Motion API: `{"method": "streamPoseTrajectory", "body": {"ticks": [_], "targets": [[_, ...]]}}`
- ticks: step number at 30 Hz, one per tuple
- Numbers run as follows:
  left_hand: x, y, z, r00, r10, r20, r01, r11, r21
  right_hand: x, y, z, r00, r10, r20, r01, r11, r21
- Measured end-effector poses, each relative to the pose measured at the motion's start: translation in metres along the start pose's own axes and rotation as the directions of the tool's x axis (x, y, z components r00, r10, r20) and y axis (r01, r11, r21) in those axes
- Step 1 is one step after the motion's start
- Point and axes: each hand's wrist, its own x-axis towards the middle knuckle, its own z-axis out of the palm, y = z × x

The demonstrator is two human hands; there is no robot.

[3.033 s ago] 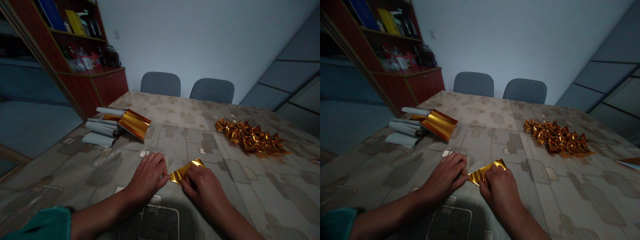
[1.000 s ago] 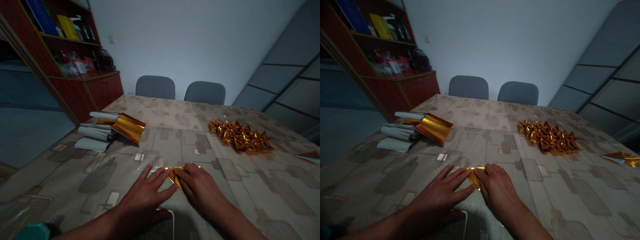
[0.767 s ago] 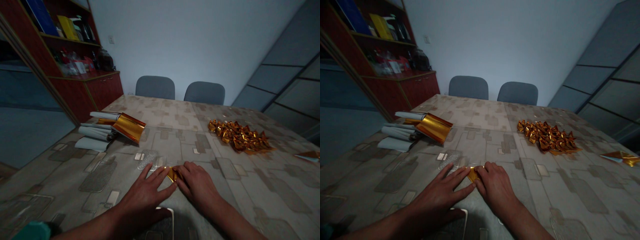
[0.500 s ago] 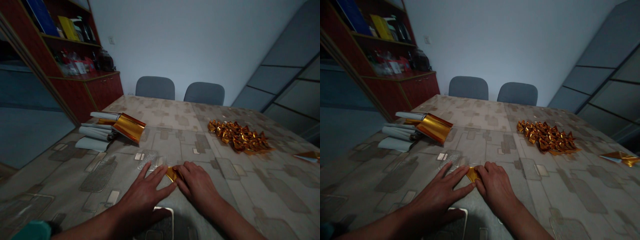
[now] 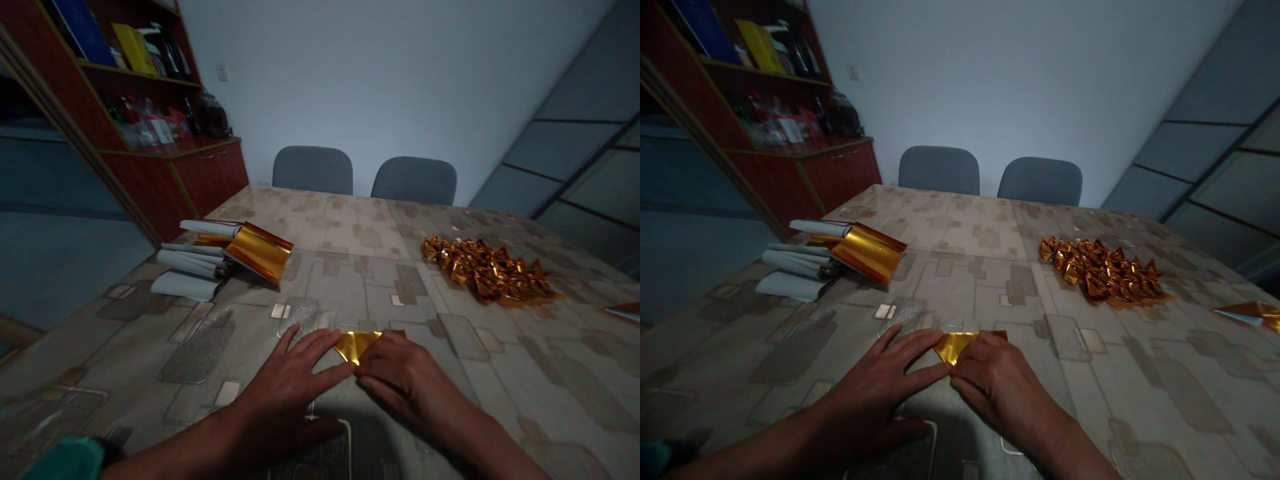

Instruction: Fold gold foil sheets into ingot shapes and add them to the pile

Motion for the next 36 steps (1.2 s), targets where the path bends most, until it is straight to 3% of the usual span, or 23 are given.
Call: {"method": "streamPoseTrajectory", "body": {"ticks": [5, 14, 21, 30, 36], "targets": [[-0.002, -0.005, -0.001, 1.0, -0.003, 0.029, 0.004, 1.0, -0.025, 0.0, -0.001, 0.0, 1.0, 0.003, 0.012, -0.003, 1.0, -0.008], [-0.002, -0.009, -0.001, 0.999, -0.008, 0.035, 0.009, 1.0, -0.015, 0.001, -0.004, 0.008, 0.998, 0.043, 0.044, -0.034, 0.982, -0.185], [0.0, -0.026, -0.008, 0.997, -0.06, 0.058, 0.056, 0.997, 0.061, 0.0, -0.005, 0.001, 0.992, 0.057, 0.109, -0.04, 0.987, -0.158], [-0.005, -0.045, -0.025, 0.992, -0.119, 0.038, 0.117, 0.992, 0.046, -0.002, -0.003, -0.003, 0.994, 0.071, 0.083, -0.069, 0.997, -0.026], [-0.004, -0.044, -0.021, 0.987, -0.161, 0.011, 0.16, 0.985, 0.072, -0.002, -0.001, -0.001, 0.994, 0.077, 0.077, -0.078, 0.997, 0.011]]}}
